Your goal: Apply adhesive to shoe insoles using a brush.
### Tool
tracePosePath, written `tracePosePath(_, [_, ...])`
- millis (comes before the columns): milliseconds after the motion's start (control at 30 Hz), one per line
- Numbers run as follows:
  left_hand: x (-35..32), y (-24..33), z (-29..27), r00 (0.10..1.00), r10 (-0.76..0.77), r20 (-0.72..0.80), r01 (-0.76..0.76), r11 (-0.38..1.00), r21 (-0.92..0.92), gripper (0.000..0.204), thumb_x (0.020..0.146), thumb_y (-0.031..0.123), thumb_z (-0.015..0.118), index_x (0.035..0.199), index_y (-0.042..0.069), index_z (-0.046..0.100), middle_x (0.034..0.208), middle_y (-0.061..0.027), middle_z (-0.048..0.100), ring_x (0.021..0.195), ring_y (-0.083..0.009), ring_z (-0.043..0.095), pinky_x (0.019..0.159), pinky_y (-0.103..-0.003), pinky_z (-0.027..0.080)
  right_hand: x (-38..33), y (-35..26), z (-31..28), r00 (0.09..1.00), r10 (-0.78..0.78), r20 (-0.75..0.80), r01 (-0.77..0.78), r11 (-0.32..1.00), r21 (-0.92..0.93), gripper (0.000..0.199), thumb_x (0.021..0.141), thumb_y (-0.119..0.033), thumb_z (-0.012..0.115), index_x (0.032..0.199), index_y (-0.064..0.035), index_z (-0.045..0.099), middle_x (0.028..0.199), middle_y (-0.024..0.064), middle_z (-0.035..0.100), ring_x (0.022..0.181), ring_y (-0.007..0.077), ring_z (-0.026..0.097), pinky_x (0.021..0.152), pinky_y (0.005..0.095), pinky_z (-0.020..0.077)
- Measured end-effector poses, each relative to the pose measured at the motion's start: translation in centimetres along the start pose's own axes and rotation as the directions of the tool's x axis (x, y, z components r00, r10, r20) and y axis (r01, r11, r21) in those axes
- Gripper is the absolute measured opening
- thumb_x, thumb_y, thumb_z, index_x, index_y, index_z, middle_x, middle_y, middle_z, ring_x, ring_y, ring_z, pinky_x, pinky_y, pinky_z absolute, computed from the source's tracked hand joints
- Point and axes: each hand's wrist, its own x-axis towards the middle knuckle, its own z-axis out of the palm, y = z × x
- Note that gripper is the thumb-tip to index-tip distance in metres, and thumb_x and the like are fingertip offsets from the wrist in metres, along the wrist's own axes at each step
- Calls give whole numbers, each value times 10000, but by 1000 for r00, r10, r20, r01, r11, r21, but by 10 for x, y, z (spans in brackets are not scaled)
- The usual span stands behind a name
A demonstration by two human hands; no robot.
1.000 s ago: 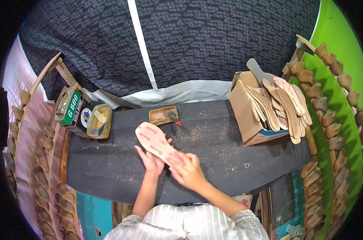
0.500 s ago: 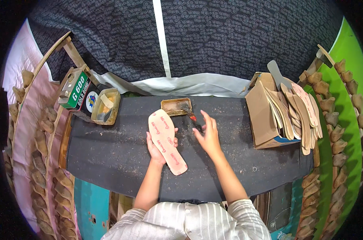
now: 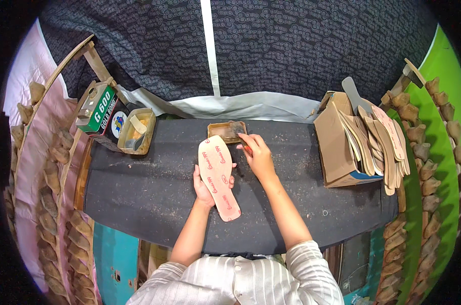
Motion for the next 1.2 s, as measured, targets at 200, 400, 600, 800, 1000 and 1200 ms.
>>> tracePosePath(200, [-1, -2, -4, 998, -1, 55, 0, 1000, 27, 863, 802, 726, 290, 1317, 45, 413, 1167, -179, 564, 766, -261, 609, 648, -363, 510, -12, -45, -25, 992, -65, -110, 71, 996, 48, 354, 712, 19, 705, 1054, -46, 640, 953, 136, 620, 847, 279, 627, 717, 329, 514])
tracePosePath(400, [-7, 0, 8, 998, 29, -61, -21, 991, 129, 850, 782, 706, 349, 1295, 32, 422, 1128, -177, 568, 798, -267, 600, 690, -388, 505, -18, -83, -35, 983, -180, -36, 181, 982, 43, 389, 676, -31, 733, 1052, -67, 641, 937, 105, 612, 852, 276, 625, 734, 356, 523])
tracePosePath(600, [-6, 3, 6, 996, 93, -4, -92, 988, 127, 832, 771, 669, 435, 1333, 60, 371, 1193, -181, 538, 1049, -287, 564, 816, -405, 504, -24, -88, -42, 918, -389, 78, 380, 918, 112, 420, 609, -124, 734, 1010, -33, 649, 907, 109, 618, 773, 266, 635, 713, 354, 536])
tracePosePath(800, [-9, 2, -5, 994, 48, 101, -64, 985, 161, 830, 791, 653, 412, 1353, 46, 351, 1240, -192, 522, 1042, -276, 568, 824, -395, 503, -24, -91, -41, 933, -353, -69, 356, 934, 33, 453, 576, -73, 722, 1018, -11, 645, 908, 115, 619, 767, 268, 634, 695, 342, 539])
tracePosePath(1000, [-5, -1, 0, 994, 62, 92, -65, 998, 28, 839, 797, 657, 382, 1365, 40, 337, 1255, -203, 512, 979, -272, 595, 824, -397, 503, -34, -91, -37, 890, -454, 44, 442, 883, 159, 441, 566, 36, 617, 999, -27, 667, 873, 122, 629, 758, 261, 638, 652, 336, 532])
tracePosePath(1200, [-7, -6, -8, 988, 124, 96, -121, 992, -38, 798, 819, 644, 354, 1356, 55, 361, 1232, -208, 527, 979, -287, 602, 848, -407, 499, -19, -94, -40, 922, -386, -41, 387, 922, 9, 384, 647, -67, 684, 1020, 12, 637, 839, 103, 611, 708, 255, 630, 614, 341, 522])
